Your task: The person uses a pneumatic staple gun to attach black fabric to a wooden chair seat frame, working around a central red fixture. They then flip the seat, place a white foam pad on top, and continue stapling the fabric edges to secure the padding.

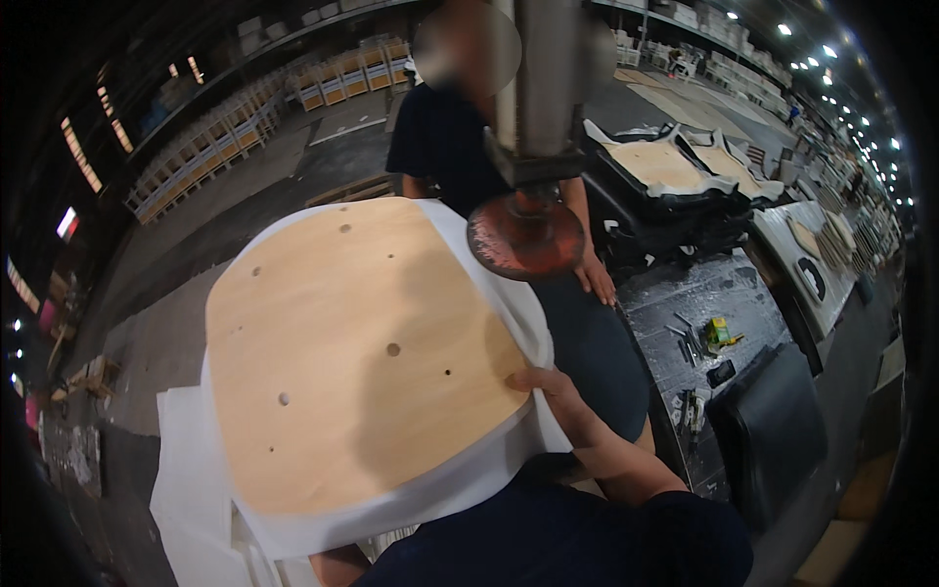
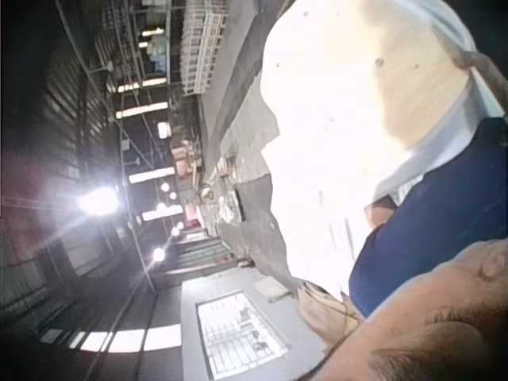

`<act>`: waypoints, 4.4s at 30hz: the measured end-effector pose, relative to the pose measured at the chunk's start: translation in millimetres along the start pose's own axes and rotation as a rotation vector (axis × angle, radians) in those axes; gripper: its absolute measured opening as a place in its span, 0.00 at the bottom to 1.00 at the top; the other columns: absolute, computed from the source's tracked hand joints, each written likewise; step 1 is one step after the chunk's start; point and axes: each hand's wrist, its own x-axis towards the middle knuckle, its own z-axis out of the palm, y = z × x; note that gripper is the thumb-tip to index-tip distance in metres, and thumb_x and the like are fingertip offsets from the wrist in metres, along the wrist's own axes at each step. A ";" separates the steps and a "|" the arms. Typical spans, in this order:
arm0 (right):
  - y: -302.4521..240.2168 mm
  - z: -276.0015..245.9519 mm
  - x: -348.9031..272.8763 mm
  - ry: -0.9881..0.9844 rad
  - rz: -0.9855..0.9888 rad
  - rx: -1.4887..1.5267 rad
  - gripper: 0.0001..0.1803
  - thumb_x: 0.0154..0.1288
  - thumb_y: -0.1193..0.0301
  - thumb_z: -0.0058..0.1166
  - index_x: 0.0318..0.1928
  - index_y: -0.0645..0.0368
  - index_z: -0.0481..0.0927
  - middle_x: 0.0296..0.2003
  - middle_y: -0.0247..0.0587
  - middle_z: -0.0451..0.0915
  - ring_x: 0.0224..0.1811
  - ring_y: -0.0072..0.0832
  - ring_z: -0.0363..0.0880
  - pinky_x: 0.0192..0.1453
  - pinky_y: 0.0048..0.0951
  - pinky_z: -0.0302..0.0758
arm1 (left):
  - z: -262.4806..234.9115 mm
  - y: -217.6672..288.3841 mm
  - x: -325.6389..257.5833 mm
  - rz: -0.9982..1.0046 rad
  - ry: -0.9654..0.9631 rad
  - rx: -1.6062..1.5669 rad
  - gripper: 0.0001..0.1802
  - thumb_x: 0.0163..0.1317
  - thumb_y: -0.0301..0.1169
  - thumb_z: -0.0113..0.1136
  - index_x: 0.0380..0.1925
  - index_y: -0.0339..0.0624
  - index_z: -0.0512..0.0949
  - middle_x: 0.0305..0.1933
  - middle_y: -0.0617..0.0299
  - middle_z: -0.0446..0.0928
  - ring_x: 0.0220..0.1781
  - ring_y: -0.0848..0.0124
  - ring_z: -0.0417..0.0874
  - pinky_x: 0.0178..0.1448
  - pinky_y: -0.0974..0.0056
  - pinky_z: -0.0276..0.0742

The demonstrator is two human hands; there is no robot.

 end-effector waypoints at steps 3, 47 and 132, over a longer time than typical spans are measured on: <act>-12.4 -24.4 -18.8 0.131 -0.079 0.014 0.30 0.67 0.72 0.63 0.68 0.70 0.79 0.56 0.50 0.88 0.56 0.38 0.90 0.66 0.39 0.83 | 11.5 -16.4 10.5 -0.079 -0.038 0.004 0.39 0.85 0.54 0.48 0.84 0.42 0.60 0.85 0.51 0.66 0.79 0.54 0.75 0.82 0.49 0.71; -59.5 -198.9 -64.9 0.594 0.081 -0.585 0.30 0.80 0.66 0.62 0.76 0.62 0.72 0.63 0.46 0.85 0.61 0.35 0.85 0.65 0.41 0.83 | 4.5 -153.0 4.7 -0.385 0.035 0.395 0.28 0.83 0.41 0.58 0.72 0.31 0.73 0.64 0.47 0.84 0.61 0.58 0.88 0.64 0.56 0.85; -77.7 -231.7 -65.3 0.704 0.259 -1.509 0.37 0.57 0.43 0.80 0.59 0.54 0.91 0.51 0.57 0.91 0.55 0.52 0.91 0.62 0.46 0.82 | -30.8 -118.0 38.7 -0.476 -0.031 1.105 0.09 0.79 0.29 0.60 0.47 0.35 0.86 0.43 0.63 0.88 0.39 0.74 0.86 0.45 0.65 0.83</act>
